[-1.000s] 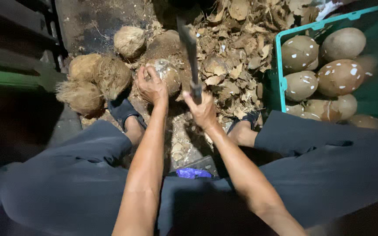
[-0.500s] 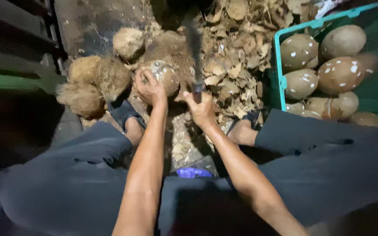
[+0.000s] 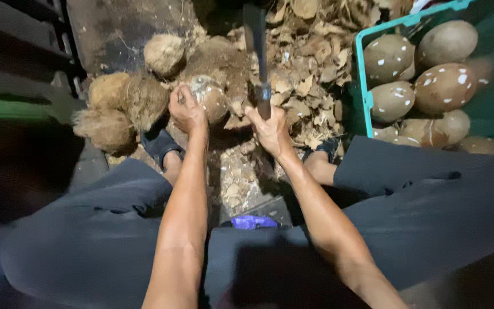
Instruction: The person sits on the ground and uses a machete to chop the fibrous husk off coconuts, rotating each coconut to strip the husk, then places the trimmed coconuts into a green plastic crate beside them. Discarded husk and debris pile on the ground around the work area.
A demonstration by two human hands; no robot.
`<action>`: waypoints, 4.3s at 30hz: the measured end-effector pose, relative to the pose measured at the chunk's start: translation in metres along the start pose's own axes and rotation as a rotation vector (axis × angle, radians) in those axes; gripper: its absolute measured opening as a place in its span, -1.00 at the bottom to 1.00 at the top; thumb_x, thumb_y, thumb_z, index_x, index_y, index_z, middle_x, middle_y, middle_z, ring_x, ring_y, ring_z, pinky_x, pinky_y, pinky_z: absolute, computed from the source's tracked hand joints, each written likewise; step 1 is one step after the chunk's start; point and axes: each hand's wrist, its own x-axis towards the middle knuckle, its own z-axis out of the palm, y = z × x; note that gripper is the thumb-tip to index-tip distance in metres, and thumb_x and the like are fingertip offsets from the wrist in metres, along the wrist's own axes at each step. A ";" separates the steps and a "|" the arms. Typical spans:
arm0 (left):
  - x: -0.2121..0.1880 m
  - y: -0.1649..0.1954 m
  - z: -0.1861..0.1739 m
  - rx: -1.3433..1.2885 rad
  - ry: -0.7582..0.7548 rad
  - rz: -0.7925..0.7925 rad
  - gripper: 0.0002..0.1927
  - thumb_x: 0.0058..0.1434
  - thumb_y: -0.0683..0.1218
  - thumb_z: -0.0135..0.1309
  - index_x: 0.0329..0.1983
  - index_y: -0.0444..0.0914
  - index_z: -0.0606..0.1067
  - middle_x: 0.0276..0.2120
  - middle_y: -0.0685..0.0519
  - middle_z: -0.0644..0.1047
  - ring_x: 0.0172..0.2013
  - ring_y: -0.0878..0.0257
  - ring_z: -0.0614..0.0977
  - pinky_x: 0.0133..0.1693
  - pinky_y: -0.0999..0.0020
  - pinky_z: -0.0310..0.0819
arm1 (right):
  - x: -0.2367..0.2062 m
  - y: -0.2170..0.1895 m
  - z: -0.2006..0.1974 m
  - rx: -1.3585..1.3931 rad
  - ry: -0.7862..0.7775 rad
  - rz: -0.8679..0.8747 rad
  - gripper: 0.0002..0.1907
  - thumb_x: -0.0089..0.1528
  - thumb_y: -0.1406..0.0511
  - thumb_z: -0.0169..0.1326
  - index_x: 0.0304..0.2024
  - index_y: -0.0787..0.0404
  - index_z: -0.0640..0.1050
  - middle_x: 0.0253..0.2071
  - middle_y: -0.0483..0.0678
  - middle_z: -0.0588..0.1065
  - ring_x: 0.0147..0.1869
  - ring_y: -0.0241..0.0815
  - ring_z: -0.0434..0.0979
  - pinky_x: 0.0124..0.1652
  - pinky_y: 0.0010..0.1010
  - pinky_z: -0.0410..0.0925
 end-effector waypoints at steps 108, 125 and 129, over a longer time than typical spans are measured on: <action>-0.013 0.006 -0.008 0.244 -0.032 0.264 -0.16 -0.13 0.31 0.36 0.16 -0.23 0.57 0.00 -0.24 0.58 0.00 -0.18 0.56 0.02 0.00 0.32 | -0.001 0.038 0.016 -0.055 -0.257 0.379 -0.89 0.18 0.15 0.18 -0.25 -0.11 0.55 -0.63 -0.18 0.37 -0.63 -0.35 0.35 -0.55 -0.37 0.28; -0.007 -0.004 0.004 0.049 -0.071 0.182 -0.36 0.27 0.31 0.12 0.08 -0.31 0.60 0.02 -0.26 0.60 0.04 -0.17 0.58 0.15 0.07 0.36 | -0.014 0.028 0.001 -0.270 -0.139 0.111 -0.55 0.30 0.03 0.14 -0.51 0.15 0.39 -0.63 -0.24 0.28 -0.57 -0.32 0.28 -0.55 -0.33 0.22; -0.006 -0.007 -0.001 0.004 -0.108 0.221 -0.41 0.29 0.26 0.12 0.09 -0.31 0.59 0.00 -0.25 0.60 0.03 -0.15 0.60 0.12 0.10 0.41 | -0.010 0.020 0.000 -0.074 0.032 -0.099 -0.61 0.31 0.01 0.13 -0.38 0.17 0.51 -0.59 -0.22 0.36 -0.50 -0.27 0.31 -0.47 -0.30 0.25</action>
